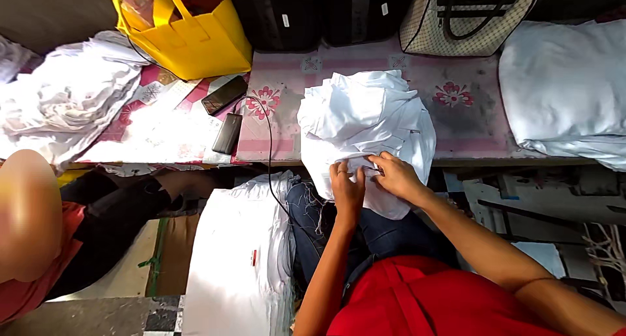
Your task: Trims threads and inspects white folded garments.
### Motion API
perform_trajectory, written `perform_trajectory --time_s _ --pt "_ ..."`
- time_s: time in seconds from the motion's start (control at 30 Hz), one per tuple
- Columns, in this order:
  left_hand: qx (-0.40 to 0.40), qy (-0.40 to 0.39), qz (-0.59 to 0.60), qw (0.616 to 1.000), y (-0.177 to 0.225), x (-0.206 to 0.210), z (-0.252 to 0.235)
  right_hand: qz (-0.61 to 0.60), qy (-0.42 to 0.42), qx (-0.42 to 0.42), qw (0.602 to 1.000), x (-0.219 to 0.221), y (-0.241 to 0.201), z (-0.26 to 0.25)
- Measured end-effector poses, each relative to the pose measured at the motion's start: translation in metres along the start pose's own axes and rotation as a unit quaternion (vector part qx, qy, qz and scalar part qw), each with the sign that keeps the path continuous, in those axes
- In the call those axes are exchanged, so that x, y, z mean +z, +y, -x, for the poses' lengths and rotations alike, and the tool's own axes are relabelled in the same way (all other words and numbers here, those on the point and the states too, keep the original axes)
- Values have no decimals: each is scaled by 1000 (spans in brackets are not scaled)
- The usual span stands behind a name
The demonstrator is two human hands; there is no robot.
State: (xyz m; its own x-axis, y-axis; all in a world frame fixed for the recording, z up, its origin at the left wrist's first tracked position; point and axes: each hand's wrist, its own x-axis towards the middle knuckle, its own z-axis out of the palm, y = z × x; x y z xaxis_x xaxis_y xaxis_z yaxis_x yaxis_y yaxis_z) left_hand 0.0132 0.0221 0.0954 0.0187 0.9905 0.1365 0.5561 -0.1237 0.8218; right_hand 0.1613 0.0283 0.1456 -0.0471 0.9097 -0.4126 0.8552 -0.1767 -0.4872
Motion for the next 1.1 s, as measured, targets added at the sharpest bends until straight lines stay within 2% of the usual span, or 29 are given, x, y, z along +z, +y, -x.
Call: perform_trajectory --time_s 0.03,0.1,0.13,0.2,0.3,0.37,0.4,0.5,0.57,0.67,0.73,0.8,0.87,0.9,0.93,1.03,1.1 --pt "14 6 -13 1000 -11 12 -3 0 4 5 1000 0 -1 1" --pt "146 70 8 987 -46 32 -4 0 6 13 1000 1 0 3" --pt "203 74 39 975 -61 33 -4 -1 9 14 1000 0 2 4" --pt "245 23 82 966 -76 23 6 -5 15 15 1000 -5 8 7" --pt "158 -139 55 976 -76 -15 30 11 46 0 999 -17 18 21" --pt "88 -233 17 968 -58 -37 38 9 53 -24 998 -28 18 32" --pt "75 -230 11 970 -45 -40 40 -2 46 -46 998 -31 17 36" --pt "97 -107 6 989 -17 -23 27 -15 -20 -98 995 -30 0 31" --pt "99 -58 -24 993 -22 -5 8 12 -44 -95 994 -22 -15 17" --pt "162 -29 -17 986 -49 11 -4 31 18 -90 995 -13 -21 -5" --pt "166 -66 13 984 -62 2 4 17 54 -109 992 -10 -15 -14" --pt "109 -166 15 980 -65 -22 18 -22 61 -134 989 -11 -6 -14" --pt "48 -282 -19 958 -53 -47 27 -64 40 -137 988 -16 0 -8" --pt "31 -294 -26 955 -41 -53 31 -90 17 -124 988 -18 0 -4" --pt "34 -252 -18 967 -29 -55 34 -118 -10 -104 988 -19 -2 -1" --pt "94 -27 -3 995 -12 -29 25 -203 -73 -51 975 -13 -7 -6" --pt "96 15 -21 995 -22 -6 13 -287 -107 6 952 -12 -11 -8"
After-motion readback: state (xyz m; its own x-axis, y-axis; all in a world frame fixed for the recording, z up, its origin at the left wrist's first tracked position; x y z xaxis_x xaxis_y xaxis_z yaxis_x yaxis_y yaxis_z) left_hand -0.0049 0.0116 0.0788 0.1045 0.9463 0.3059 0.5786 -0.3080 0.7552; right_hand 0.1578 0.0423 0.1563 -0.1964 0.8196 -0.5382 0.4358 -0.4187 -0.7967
